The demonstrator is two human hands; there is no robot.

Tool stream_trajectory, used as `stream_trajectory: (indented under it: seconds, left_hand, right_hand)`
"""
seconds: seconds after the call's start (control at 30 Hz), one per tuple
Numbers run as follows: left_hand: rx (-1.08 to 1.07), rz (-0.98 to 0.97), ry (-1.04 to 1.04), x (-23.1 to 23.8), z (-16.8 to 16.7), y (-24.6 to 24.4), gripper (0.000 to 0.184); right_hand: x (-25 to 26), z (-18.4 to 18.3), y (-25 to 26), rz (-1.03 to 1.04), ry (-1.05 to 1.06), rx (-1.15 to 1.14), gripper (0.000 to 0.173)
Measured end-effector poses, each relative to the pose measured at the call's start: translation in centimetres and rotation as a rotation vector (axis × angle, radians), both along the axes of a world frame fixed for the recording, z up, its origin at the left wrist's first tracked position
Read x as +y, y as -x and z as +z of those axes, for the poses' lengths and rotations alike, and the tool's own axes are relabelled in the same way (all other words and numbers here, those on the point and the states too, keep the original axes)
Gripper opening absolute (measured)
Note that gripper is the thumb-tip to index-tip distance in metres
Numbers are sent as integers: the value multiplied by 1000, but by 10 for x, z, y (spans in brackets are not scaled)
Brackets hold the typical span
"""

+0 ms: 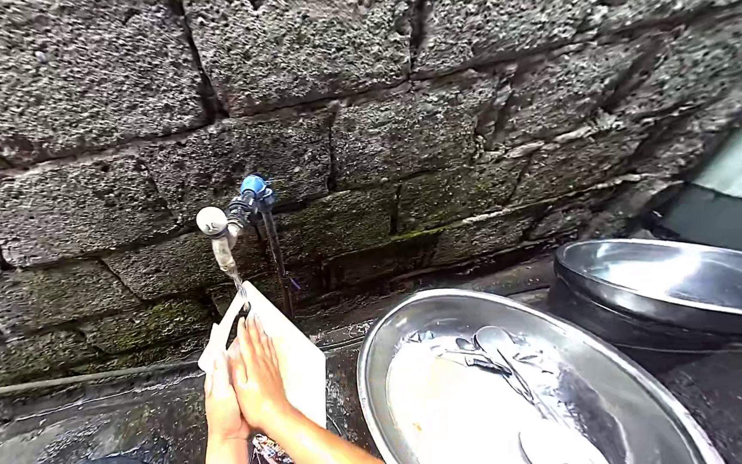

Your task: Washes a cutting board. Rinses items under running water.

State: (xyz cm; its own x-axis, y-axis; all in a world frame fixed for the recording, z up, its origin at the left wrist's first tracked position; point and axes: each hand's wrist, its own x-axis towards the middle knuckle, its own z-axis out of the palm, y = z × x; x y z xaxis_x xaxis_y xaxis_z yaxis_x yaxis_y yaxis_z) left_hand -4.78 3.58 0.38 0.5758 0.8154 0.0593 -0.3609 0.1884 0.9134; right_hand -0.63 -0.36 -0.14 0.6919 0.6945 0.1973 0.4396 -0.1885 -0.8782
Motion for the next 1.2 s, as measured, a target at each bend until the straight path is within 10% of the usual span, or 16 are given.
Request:
stream_trajectory:
  seconds: [0.27, 0.43, 0.57, 0.7, 0.83, 0.97, 1.2]
  left_hand:
    - [-39, -151, 23, 1, -5, -15, 49]
    - [59, -90, -147, 4, -15, -26, 40]
    - [402, 308, -402, -1, -23, -42, 52]
    - [283, 56, 189, -15, -4, -47, 61]
    - [143, -67, 406, -7, 4, -43, 34]
    - [286, -324, 275, 4, 7, -25, 37]
    - [499, -228, -18, -4, 16, -19, 34]
  right_hand:
    - [-86, -174, -35, -361, 22, 436, 63]
    - [-108, -143, -69, -547, -494, 1431, 53]
    - [-121, -128, -79, -663, -1019, 1498, 64]
    - [-139, -145, -86, -553, -1173, 1405, 30]
    - [-166, -172, -84, -108, -816, 1211, 59]
    - [-159, -173, -81, -228, -567, 1155, 42]
    - [-86, -139, -73, -337, 231, 329, 54]
